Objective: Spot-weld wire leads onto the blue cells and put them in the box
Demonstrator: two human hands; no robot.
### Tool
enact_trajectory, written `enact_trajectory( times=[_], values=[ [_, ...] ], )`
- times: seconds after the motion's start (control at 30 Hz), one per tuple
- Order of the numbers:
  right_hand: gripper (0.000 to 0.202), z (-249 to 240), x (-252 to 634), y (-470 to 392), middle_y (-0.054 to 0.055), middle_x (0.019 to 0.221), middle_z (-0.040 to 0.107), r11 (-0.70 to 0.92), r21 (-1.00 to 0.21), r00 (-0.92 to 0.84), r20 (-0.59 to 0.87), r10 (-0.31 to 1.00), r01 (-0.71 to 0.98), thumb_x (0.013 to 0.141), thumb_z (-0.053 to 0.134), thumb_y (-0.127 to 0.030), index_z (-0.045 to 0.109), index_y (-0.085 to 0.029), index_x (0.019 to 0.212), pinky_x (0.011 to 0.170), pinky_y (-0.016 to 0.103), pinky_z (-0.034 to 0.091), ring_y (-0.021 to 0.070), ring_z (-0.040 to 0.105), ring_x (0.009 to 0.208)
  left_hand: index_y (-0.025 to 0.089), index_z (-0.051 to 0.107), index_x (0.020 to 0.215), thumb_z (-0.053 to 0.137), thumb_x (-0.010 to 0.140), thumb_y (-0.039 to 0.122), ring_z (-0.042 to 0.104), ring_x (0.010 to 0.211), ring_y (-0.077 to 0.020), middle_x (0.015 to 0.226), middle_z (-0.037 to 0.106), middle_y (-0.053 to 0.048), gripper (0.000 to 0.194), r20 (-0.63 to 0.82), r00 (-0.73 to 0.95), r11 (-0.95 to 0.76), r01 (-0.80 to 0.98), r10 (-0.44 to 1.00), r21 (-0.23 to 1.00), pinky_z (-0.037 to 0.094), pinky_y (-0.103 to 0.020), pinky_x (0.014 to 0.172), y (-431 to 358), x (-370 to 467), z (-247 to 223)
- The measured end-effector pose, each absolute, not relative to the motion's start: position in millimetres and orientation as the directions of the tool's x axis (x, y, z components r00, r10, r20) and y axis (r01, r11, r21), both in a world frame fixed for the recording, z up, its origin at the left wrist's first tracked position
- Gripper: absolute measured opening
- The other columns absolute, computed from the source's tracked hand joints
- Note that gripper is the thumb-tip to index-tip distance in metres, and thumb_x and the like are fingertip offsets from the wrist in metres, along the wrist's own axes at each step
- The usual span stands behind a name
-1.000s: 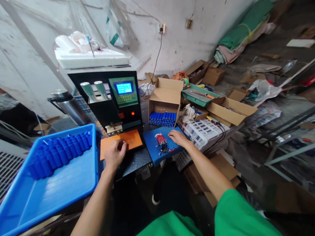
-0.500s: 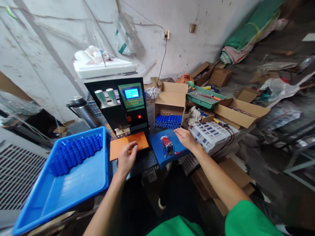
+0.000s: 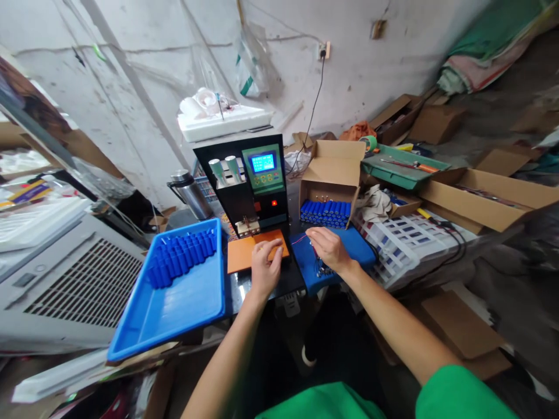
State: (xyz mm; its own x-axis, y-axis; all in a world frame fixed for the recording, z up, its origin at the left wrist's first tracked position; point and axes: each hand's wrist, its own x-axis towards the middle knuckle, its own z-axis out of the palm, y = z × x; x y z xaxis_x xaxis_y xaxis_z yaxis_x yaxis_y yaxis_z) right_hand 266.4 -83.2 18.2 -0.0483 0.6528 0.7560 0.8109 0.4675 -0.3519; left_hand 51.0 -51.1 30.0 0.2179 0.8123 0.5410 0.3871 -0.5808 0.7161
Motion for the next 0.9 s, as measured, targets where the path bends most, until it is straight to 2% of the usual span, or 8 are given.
enact_trajectory(
  times=[0.17, 0.3, 0.37, 0.43, 0.5, 0.57, 0.67, 0.9],
  values=[
    [0.026, 14, 251, -84, 0.011, 0.103, 0.072, 0.544, -0.348, -0.083, 0.782, 0.618, 0.764, 0.1, 0.046, -0.021, 0.071, -0.02, 0.108, 0.087, 0.038, 0.057, 0.0214, 0.067, 0.097, 0.018, 0.071, 0.1, 0.062, 0.087, 0.041, 0.069, 0.094, -0.0224, 0.1, 0.074, -0.009, 0.028, 0.309, 0.3, -0.382, 0.225, 0.903, 0.896, 0.055, -0.038, 0.087, -46, 50, 18],
    [0.023, 11, 244, -83, 0.01, 0.101, 0.072, 0.584, -0.403, -0.074, 0.777, 0.625, 0.705, 0.098, 0.049, -0.021, 0.07, -0.022, 0.105, 0.088, 0.041, 0.057, 0.0227, 0.067, 0.097, 0.018, 0.072, 0.093, 0.062, 0.087, 0.041, 0.069, 0.088, -0.0195, 0.093, 0.074, -0.007, 0.026, 0.288, 0.3, -0.364, 0.238, 0.909, 0.901, 0.054, -0.032, 0.079, -48, 50, 13],
    [0.021, 8, 236, -82, 0.011, 0.104, 0.071, 0.562, -0.514, 0.023, 0.751, 0.66, 0.647, 0.097, 0.051, -0.024, 0.069, -0.022, 0.107, 0.088, 0.041, 0.058, 0.0228, 0.067, 0.096, 0.018, 0.071, 0.091, 0.059, 0.089, 0.039, 0.067, 0.086, -0.0186, 0.09, 0.073, -0.006, 0.025, 0.332, 0.276, -0.404, 0.272, 0.902, 0.873, 0.052, -0.031, 0.078, -50, 49, 13],
    [0.022, 4, 225, -81, 0.012, 0.108, 0.07, 0.493, -0.704, 0.192, 0.653, 0.733, 0.512, 0.094, 0.055, -0.03, 0.066, -0.022, 0.112, 0.082, 0.039, 0.059, 0.0219, 0.067, 0.093, 0.019, 0.07, 0.09, 0.057, 0.09, 0.036, 0.066, 0.088, -0.0189, 0.091, 0.072, -0.006, 0.022, 0.403, 0.245, -0.467, 0.332, 0.882, 0.82, 0.051, -0.032, 0.081, -50, 46, 14],
    [0.03, 1, 211, -79, 0.011, 0.107, 0.069, 0.388, -0.883, 0.319, 0.459, 0.829, 0.262, 0.09, 0.059, -0.039, 0.062, -0.021, 0.113, 0.071, 0.034, 0.06, 0.0203, 0.068, 0.087, 0.019, 0.07, 0.091, 0.056, 0.091, 0.034, 0.065, 0.09, -0.0194, 0.092, 0.072, -0.006, 0.02, 0.459, 0.222, -0.51, 0.389, 0.86, 0.768, 0.05, -0.034, 0.085, -50, 43, 14],
    [0.035, 0, 198, -77, 0.008, 0.097, 0.069, 0.274, -0.962, 0.307, 0.26, 0.916, -0.002, 0.084, 0.064, -0.047, 0.062, -0.02, 0.106, 0.063, 0.03, 0.058, 0.0187, 0.067, 0.08, 0.019, 0.069, 0.092, 0.057, 0.091, 0.034, 0.065, 0.089, -0.0193, 0.093, 0.072, -0.006, 0.019, 0.454, 0.216, -0.502, 0.405, 0.865, 0.764, 0.049, -0.034, 0.085, -50, 39, 13],
    [0.037, 4, 183, -72, 0.003, 0.08, 0.066, 0.151, -0.97, 0.186, 0.115, 0.976, -0.19, 0.074, 0.072, -0.05, 0.064, -0.019, 0.091, 0.058, 0.027, 0.055, 0.0159, 0.064, 0.069, 0.018, 0.069, 0.092, 0.055, 0.092, 0.036, 0.066, 0.084, -0.0182, 0.089, 0.072, -0.006, 0.022, 0.359, 0.251, -0.43, 0.343, 0.899, 0.835, 0.051, -0.031, 0.077, -48, 33, 13],
    [0.033, 13, 175, -71, 0.0, 0.064, 0.064, 0.136, -0.979, 0.114, 0.119, 0.986, -0.15, 0.066, 0.077, -0.048, 0.065, -0.019, 0.074, 0.054, 0.027, 0.047, 0.0132, 0.057, 0.056, 0.016, 0.067, 0.083, 0.056, 0.089, 0.037, 0.063, 0.077, -0.0155, 0.079, 0.069, -0.003, 0.024, 0.237, 0.359, -0.35, 0.29, 0.902, 0.891, 0.049, -0.027, 0.074, -45, 20, 17]
  ],
)
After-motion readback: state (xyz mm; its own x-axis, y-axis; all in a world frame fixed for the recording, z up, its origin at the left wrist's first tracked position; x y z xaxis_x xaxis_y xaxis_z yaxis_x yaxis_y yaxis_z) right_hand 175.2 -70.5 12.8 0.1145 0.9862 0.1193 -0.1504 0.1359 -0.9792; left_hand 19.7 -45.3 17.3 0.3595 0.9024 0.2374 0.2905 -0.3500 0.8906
